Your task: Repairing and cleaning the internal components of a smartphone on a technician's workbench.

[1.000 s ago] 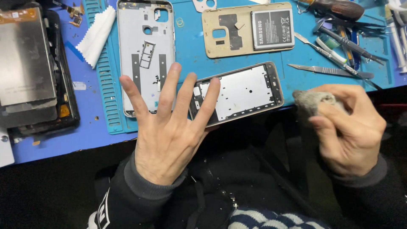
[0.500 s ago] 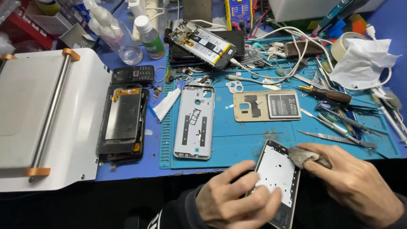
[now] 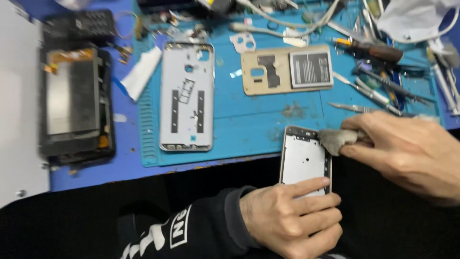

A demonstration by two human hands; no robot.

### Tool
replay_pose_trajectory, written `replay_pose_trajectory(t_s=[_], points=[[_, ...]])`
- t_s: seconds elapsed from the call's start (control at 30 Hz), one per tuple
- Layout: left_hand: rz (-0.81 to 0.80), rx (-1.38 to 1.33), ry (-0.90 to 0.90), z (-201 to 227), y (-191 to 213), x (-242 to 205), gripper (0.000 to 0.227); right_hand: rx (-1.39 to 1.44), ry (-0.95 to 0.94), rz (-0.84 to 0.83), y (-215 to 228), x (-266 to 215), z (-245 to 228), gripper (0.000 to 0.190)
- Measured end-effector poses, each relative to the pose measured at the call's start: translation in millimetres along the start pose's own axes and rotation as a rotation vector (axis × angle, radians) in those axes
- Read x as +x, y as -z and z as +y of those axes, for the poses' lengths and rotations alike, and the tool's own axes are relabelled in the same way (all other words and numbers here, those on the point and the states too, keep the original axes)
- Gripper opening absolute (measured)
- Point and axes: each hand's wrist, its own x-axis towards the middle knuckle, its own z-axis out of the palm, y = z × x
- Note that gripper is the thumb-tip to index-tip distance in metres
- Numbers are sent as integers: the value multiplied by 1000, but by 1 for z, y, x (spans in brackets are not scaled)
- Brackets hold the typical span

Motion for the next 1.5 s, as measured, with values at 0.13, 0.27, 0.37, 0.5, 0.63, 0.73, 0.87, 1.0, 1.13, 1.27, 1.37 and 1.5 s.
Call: replay_pose_trajectory(t_s=[0.13, 0.27, 0.37, 0.5, 0.63, 0.73, 0.87, 1.0, 1.13, 1.27, 1.37, 1.5], points=[[142, 28, 39, -5, -8, -5, 10, -140, 34, -47, 4, 10, -2, 32], [156, -1, 68, -3, -7, -4, 11, -72, 161, 84, 6, 46, -9, 27], [186, -7, 79, -2, -10, -5, 11, -86, 222, 49, 8, 45, -1, 28], [173, -12, 114, -2, -9, -6, 9, -65, 68, -142, -12, 6, 27, 28], [155, 1, 99, -1, -10, -6, 8, 28, 99, 102, 1, 50, -17, 23], [166, 15, 82, -4, -19, -11, 9, 2, 136, 107, 2, 41, -9, 27], [154, 18, 83, -6, -21, -13, 9, 36, 102, -6, 0, 14, 6, 39], [140, 40, 75, -6, -19, -9, 9, -37, 125, 69, 7, 44, -19, 27], [134, 53, 72, -8, -21, -16, 9, 90, -41, -78, 0, -2, 11, 33], [154, 47, 69, -10, -29, -21, 7, 253, -361, 77, -3, -23, 6, 36], [156, 60, 71, -10, -28, -22, 6, 348, -238, 160, -3, -5, 10, 26], [155, 76, 72, -9, -27, -22, 8, 424, -428, 145, 4, 26, -10, 20]])
